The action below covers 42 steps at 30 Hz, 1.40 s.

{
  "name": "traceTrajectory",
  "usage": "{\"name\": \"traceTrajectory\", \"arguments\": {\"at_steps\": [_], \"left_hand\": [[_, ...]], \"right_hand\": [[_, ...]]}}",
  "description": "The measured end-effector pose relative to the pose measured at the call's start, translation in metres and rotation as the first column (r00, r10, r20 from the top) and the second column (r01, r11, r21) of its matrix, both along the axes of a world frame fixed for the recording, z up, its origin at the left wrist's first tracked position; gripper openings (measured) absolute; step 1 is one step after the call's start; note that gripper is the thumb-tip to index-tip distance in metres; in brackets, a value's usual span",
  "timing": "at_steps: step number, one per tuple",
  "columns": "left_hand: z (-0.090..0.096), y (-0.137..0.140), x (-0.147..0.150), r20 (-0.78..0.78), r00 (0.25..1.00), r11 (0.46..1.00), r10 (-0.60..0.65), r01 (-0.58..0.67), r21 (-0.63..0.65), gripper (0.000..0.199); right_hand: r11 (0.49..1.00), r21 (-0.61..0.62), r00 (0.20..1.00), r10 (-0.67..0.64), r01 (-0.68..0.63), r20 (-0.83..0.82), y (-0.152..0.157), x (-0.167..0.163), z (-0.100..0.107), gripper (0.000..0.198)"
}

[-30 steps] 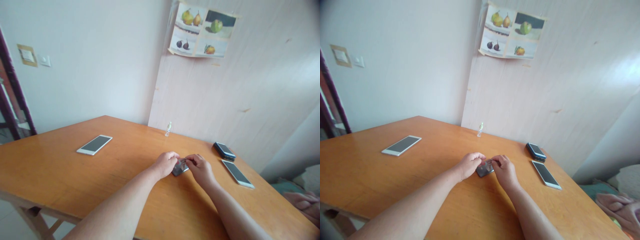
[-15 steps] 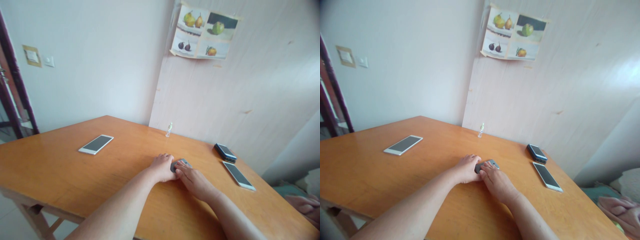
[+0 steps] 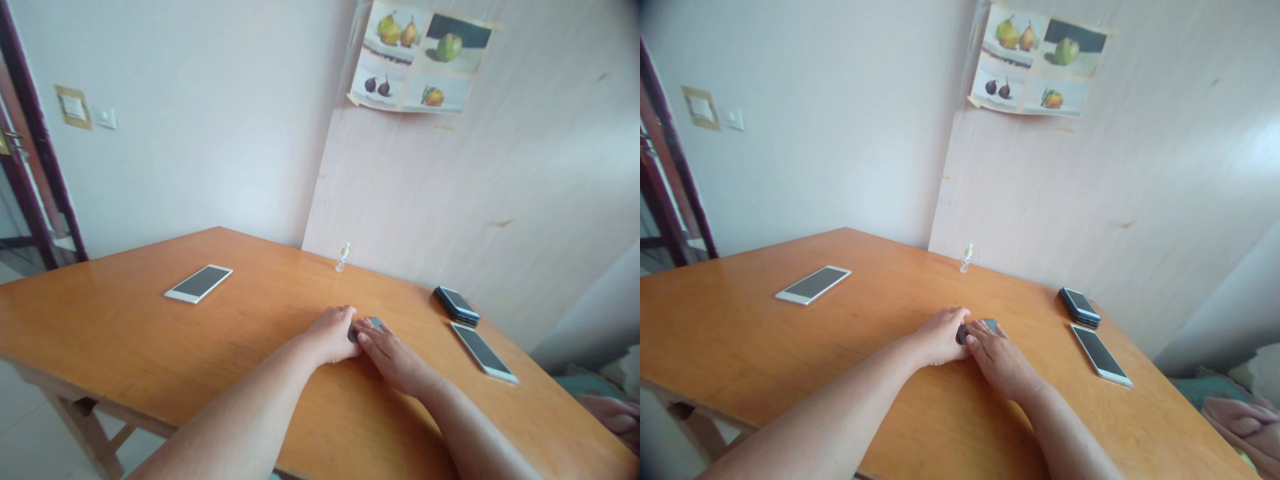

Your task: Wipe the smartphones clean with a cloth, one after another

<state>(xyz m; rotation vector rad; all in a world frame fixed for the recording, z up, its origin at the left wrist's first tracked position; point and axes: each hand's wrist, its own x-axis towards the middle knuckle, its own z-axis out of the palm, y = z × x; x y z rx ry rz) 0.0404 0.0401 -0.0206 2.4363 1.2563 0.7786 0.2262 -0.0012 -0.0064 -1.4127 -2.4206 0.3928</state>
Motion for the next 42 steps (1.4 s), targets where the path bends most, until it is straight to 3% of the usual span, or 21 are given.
{"name": "traceTrajectory", "arguments": {"at_steps": [3, 5, 10, 12, 19, 21, 27, 30, 32, 34, 36, 40, 42], "left_hand": [[-0.001, 0.001, 0.001, -0.008, 1.0, 1.0, -0.001, 0.001, -0.014, 0.06], [-0.002, 0.001, 0.002, 0.014, 1.0, 1.0, 0.008, -0.008, -0.007, 0.066], [-0.004, 0.001, 0.002, 0.076, 0.997, 1.0, 0.001, 0.001, -0.026, 0.071], [-0.003, 0.0, 0.002, 0.076, 0.997, 0.999, -0.002, 0.005, -0.035, 0.072], [0.001, -0.002, 0.004, 0.04, 0.998, 0.995, 0.056, -0.053, -0.088, 0.08], [0.0, -0.002, 0.004, 0.039, 0.997, 0.994, 0.061, -0.057, -0.092, 0.082], [-0.001, 0.0, 0.003, 0.065, 0.998, 0.998, 0.023, -0.019, -0.056, 0.08], [0.0, -0.001, 0.003, 0.052, 0.998, 0.995, 0.044, -0.039, -0.092, 0.083], [0.001, -0.001, 0.003, 0.038, 0.998, 0.994, 0.055, -0.05, -0.101, 0.089], [0.001, -0.001, 0.004, 0.034, 0.998, 0.994, 0.051, -0.048, -0.096, 0.094], [0.0, -0.001, 0.004, 0.038, 0.998, 0.995, 0.051, -0.047, -0.093, 0.092], [-0.003, 0.002, 0.003, 0.059, 0.998, 0.998, 0.014, -0.01, -0.066, 0.082], [-0.004, 0.003, 0.003, 0.07, 0.998, 0.998, 0.004, 0.0, -0.063, 0.08]], "right_hand": [[0.982, 0.042, 0.981, -0.186, 0.184, 0.053, 0.013, 0.016, -0.009, 0.057], [0.977, 0.048, 0.976, -0.21, 0.208, 0.05, 0.014, 0.019, -0.011, 0.058], [0.998, -0.013, 0.998, 0.059, -0.06, -0.038, -0.008, -0.011, 0.0, 0.054], [0.994, -0.025, 0.994, 0.103, -0.104, -0.039, -0.01, -0.018, 0.004, 0.052], [0.978, 0.032, 0.976, -0.21, 0.208, 0.06, 0.022, 0.018, -0.012, 0.06], [0.97, 0.051, 0.968, -0.24, 0.237, 0.071, 0.019, 0.017, -0.013, 0.062], [0.998, -0.006, 0.998, 0.069, -0.068, 0.013, -0.004, -0.015, -0.001, 0.056], [0.996, 0.032, 0.995, -0.08, 0.078, 0.063, 0.009, 0.0, -0.007, 0.058], [0.97, 0.046, 0.965, -0.242, 0.238, 0.098, 0.022, 0.017, -0.013, 0.06], [0.952, 0.048, 0.946, -0.307, 0.304, 0.107, 0.026, 0.026, -0.016, 0.061], [0.966, 0.039, 0.963, -0.258, 0.256, 0.083, 0.02, 0.019, -0.014, 0.061], [0.998, -0.011, 0.998, 0.069, -0.069, -0.01, -0.005, -0.015, -0.001, 0.055], [0.995, -0.01, 0.994, 0.103, -0.103, -0.022, -0.007, -0.018, 0.002, 0.054]]}}
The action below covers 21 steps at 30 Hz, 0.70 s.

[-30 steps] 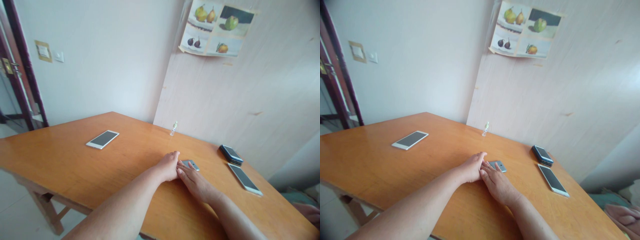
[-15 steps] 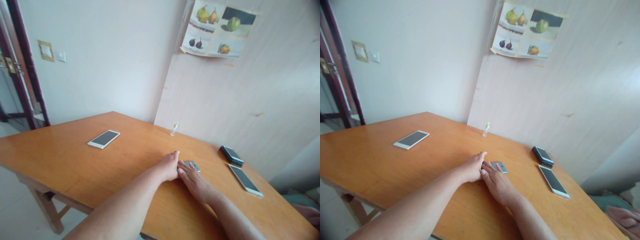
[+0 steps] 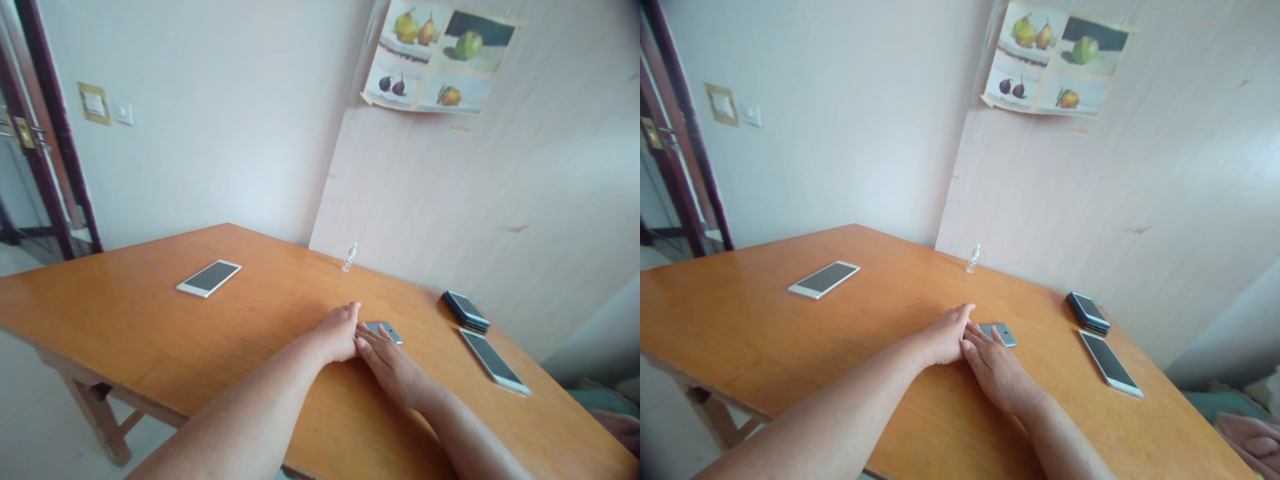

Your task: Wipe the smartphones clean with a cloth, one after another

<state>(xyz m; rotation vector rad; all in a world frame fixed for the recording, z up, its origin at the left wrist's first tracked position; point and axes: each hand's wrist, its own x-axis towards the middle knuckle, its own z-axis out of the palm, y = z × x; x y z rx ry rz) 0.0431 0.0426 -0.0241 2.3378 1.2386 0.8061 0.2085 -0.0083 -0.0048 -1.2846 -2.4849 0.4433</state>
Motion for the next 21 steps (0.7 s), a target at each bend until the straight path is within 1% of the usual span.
{"name": "traceTrajectory", "arguments": {"at_steps": [1, 2, 4, 5, 6, 7, 8, 10, 11, 13, 14, 16, 18, 20, 21], "left_hand": [[0.0, 0.0, 0.0, 0.0, 1.0, 1.0, 0.006, -0.006, -0.005, 0.081], [0.0, -0.001, 0.0, -0.004, 1.0, 1.0, 0.016, -0.016, -0.012, 0.082], [0.002, -0.002, 0.001, -0.016, 0.999, 0.999, 0.037, -0.037, -0.027, 0.088], [0.002, -0.002, 0.001, -0.021, 0.999, 0.999, 0.04, -0.041, -0.032, 0.091], [0.003, -0.003, 0.001, -0.023, 0.999, 0.999, 0.038, -0.039, -0.034, 0.093], [0.003, -0.003, 0.001, -0.025, 0.999, 0.999, 0.035, -0.036, -0.034, 0.093], [0.004, -0.003, 0.001, -0.028, 0.999, 0.999, 0.033, -0.034, -0.031, 0.092], [0.004, -0.003, 0.001, -0.034, 0.999, 1.0, 0.022, -0.023, -0.015, 0.086], [0.004, -0.002, 0.0, -0.035, 0.999, 1.0, 0.015, -0.015, -0.005, 0.084], [0.004, -0.002, 0.0, -0.03, 1.0, 1.0, 0.003, -0.002, 0.006, 0.081], [0.004, -0.002, -0.001, -0.028, 1.0, 1.0, 0.0, 0.0, 0.003, 0.081], [0.005, -0.003, -0.001, -0.029, 1.0, 1.0, 0.01, -0.01, -0.017, 0.081], [0.006, -0.004, -0.001, -0.033, 0.999, 0.999, 0.02, -0.021, -0.038, 0.082], [0.007, -0.005, -0.001, -0.033, 0.999, 0.999, 0.019, -0.02, -0.045, 0.084], [0.008, -0.005, -0.001, -0.031, 0.999, 0.999, 0.017, -0.018, -0.044, 0.084]], "right_hand": [[0.999, 0.012, 0.999, -0.041, 0.041, 0.011, 0.004, 0.005, -0.001, 0.054], [0.993, 0.031, 0.993, -0.115, 0.115, 0.031, 0.009, 0.013, -0.004, 0.055], [0.958, 0.072, 0.955, -0.285, 0.279, 0.089, 0.023, 0.033, -0.012, 0.057], [0.937, 0.081, 0.931, -0.349, 0.341, 0.109, 0.027, 0.042, -0.015, 0.057], [0.925, 0.087, 0.917, -0.379, 0.371, 0.122, 0.03, 0.048, -0.017, 0.057], [0.922, 0.088, 0.914, -0.386, 0.377, 0.125, 0.029, 0.049, -0.018, 0.057], [0.93, 0.082, 0.923, -0.365, 0.357, 0.119, 0.026, 0.046, -0.017, 0.057], [0.966, 0.057, 0.962, -0.258, 0.254, 0.086, 0.014, 0.031, -0.012, 0.058], [0.983, 0.036, 0.981, -0.181, 0.179, 0.066, 0.007, 0.023, -0.009, 0.058], [0.998, 0.008, 0.998, -0.055, 0.055, 0.035, -0.001, 0.012, -0.004, 0.052], [0.999, 0.012, 0.999, -0.038, 0.038, 0.029, -0.002, 0.011, -0.003, 0.05], [0.994, 0.05, 0.994, -0.102, 0.1, 0.043, 0.005, 0.022, -0.005, 0.047], [0.97, 0.108, 0.972, -0.225, 0.216, 0.074, 0.017, 0.041, -0.01, 0.046], [0.945, 0.16, 0.947, -0.304, 0.287, 0.099, 0.025, 0.055, -0.014, 0.048], [0.934, 0.184, 0.938, -0.328, 0.305, 0.109, 0.026, 0.057, -0.014, 0.049]]}}
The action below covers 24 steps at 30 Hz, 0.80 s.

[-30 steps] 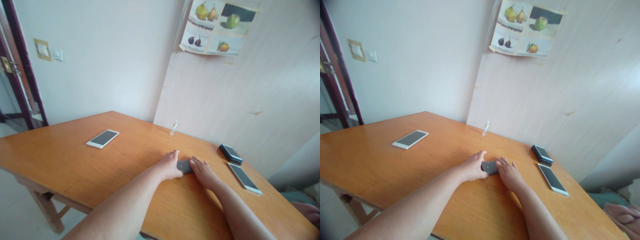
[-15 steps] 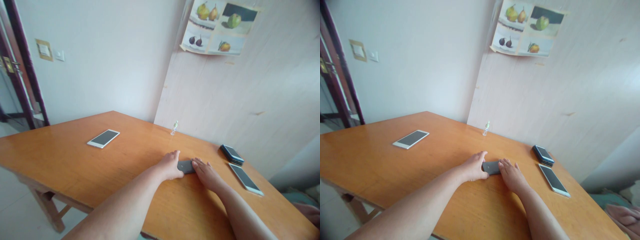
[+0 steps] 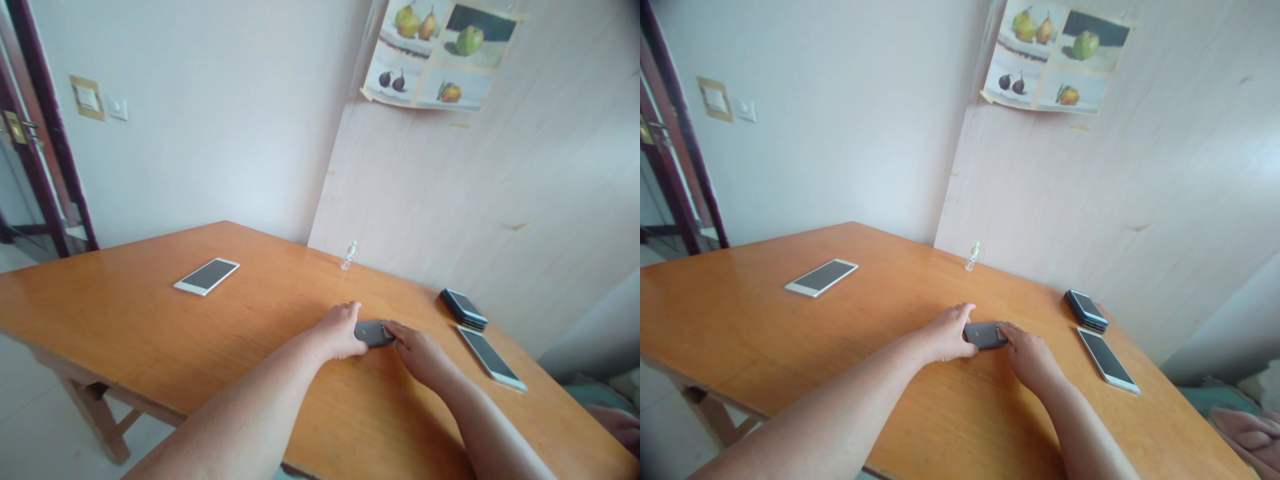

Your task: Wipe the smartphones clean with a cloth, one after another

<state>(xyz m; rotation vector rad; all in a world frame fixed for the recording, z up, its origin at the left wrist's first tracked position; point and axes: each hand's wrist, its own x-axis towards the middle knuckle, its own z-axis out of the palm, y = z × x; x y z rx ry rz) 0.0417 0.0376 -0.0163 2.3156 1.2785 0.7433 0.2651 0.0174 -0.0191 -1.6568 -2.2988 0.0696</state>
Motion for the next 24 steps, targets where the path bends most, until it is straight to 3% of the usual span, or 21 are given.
{"name": "traceTrajectory", "arguments": {"at_steps": [7, 14, 16, 21, 24], "left_hand": [[0.0, 0.001, 0.0, 0.004, 1.0, 0.999, -0.018, 0.018, 0.038, 0.071], [0.002, 0.001, 0.0, -0.018, 1.0, 0.999, -0.014, 0.014, 0.032, 0.073], [0.002, 0.001, 0.0, -0.026, 1.0, 0.999, -0.013, 0.014, 0.031, 0.07], [0.001, 0.002, -0.001, -0.032, 0.999, 0.999, -0.015, 0.017, 0.046, 0.06], [0.001, 0.003, -0.001, -0.023, 1.0, 0.999, -0.016, 0.017, 0.043, 0.06]], "right_hand": [[0.989, 0.038, 0.989, 0.145, -0.144, -0.02, -0.016, -0.039, 0.015, 0.041], [0.977, 0.108, 0.983, -0.182, 0.184, -0.028, 0.008, 0.004, 0.006, 0.031], [0.983, 0.109, 0.986, -0.139, 0.149, -0.091, 0.006, -0.001, 0.005, 0.03], [0.979, 0.095, 0.951, 0.198, -0.181, -0.238, -0.014, -0.043, 0.008, 0.025], [0.987, 0.077, 0.955, 0.156, -0.141, -0.252, -0.011, -0.041, 0.008, 0.017]]}}
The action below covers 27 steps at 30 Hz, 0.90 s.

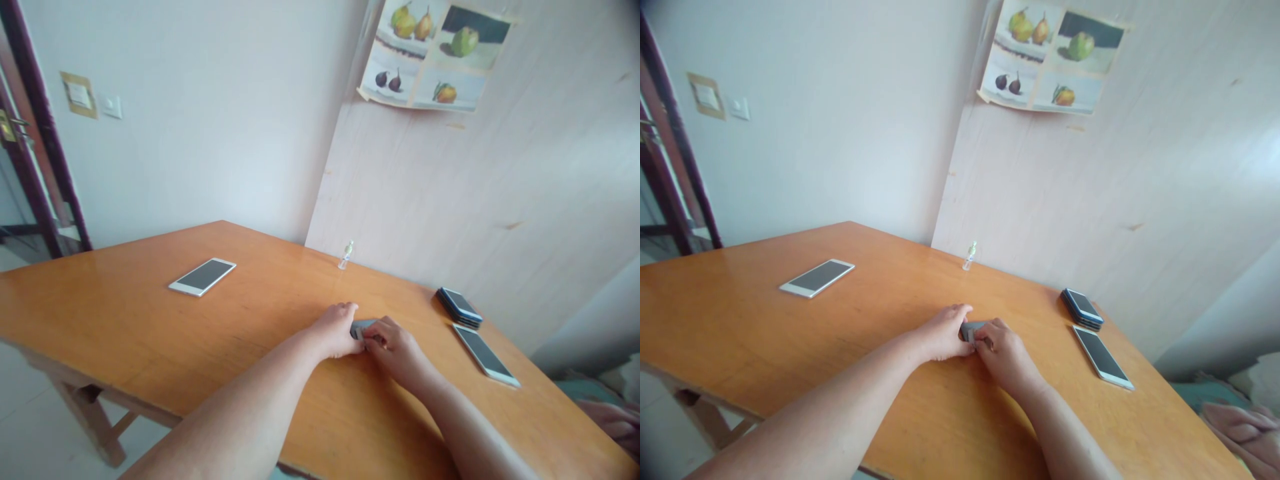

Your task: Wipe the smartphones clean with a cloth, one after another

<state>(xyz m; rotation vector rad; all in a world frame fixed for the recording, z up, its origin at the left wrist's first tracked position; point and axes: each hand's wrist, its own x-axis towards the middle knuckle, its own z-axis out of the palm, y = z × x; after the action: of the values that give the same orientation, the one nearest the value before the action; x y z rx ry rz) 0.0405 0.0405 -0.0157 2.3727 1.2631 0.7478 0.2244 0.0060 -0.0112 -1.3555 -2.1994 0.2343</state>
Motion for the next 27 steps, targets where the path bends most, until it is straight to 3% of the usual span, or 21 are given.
{"name": "traceTrajectory", "arguments": {"at_steps": [4, 6, 8, 11, 13, 16, 19, 21, 23, 27], "left_hand": [[0.001, -0.001, -0.001, -0.007, 1.0, 1.0, -0.004, 0.004, -0.023, 0.067], [0.001, -0.001, -0.001, -0.008, 1.0, 1.0, -0.004, 0.004, -0.023, 0.067], [0.0, -0.001, -0.001, -0.004, 1.0, 1.0, 0.0, 0.0, -0.013, 0.066], [-0.001, 0.001, -0.001, 0.012, 1.0, 1.0, -0.005, 0.005, 0.006, 0.064], [-0.002, 0.001, -0.001, 0.017, 1.0, 1.0, -0.016, 0.015, 0.018, 0.062], [-0.002, 0.001, -0.001, -0.001, 1.0, 1.0, -0.017, 0.017, 0.014, 0.061], [-0.001, 0.001, -0.001, -0.026, 1.0, 1.0, -0.003, 0.003, 0.017, 0.066], [-0.002, 0.001, -0.003, -0.049, 0.999, 0.999, 0.015, -0.013, 0.043, 0.068], [-0.003, 0.002, -0.004, -0.067, 0.997, 0.997, 0.032, -0.027, 0.068, 0.068], [-0.005, 0.004, -0.005, -0.072, 0.997, 0.996, 0.028, -0.022, 0.088, 0.061]], "right_hand": [[0.953, -0.002, 0.951, -0.303, 0.303, 0.063, 0.018, 0.036, -0.003, 0.012], [0.925, -0.001, 0.922, -0.378, 0.379, 0.077, 0.02, 0.043, -0.003, 0.013], [0.943, -0.009, 0.941, -0.331, 0.333, 0.063, 0.014, 0.035, -0.001, 0.014], [0.993, -0.029, 0.993, -0.116, 0.116, -0.006, 0.0, 0.007, 0.001, 0.016], [0.999, -0.026, 0.999, -0.041, 0.041, -0.032, -0.004, -0.005, 0.001, 0.017], [0.989, -0.036, 0.99, -0.143, 0.143, -0.013, 0.004, 0.005, -0.001, 0.015], [0.932, -0.037, 0.933, -0.36, 0.361, 0.024, 0.019, 0.029, -0.006, 0.014], [0.907, -0.027, 0.907, -0.421, 0.421, 0.025, 0.022, 0.034, -0.008, 0.014], [0.923, -0.032, 0.924, -0.383, 0.382, -0.004, 0.018, 0.025, -0.009, 0.013], [0.989, -0.034, 0.986, -0.146, 0.144, -0.076, 0.002, -0.014, -0.005, 0.014]]}}
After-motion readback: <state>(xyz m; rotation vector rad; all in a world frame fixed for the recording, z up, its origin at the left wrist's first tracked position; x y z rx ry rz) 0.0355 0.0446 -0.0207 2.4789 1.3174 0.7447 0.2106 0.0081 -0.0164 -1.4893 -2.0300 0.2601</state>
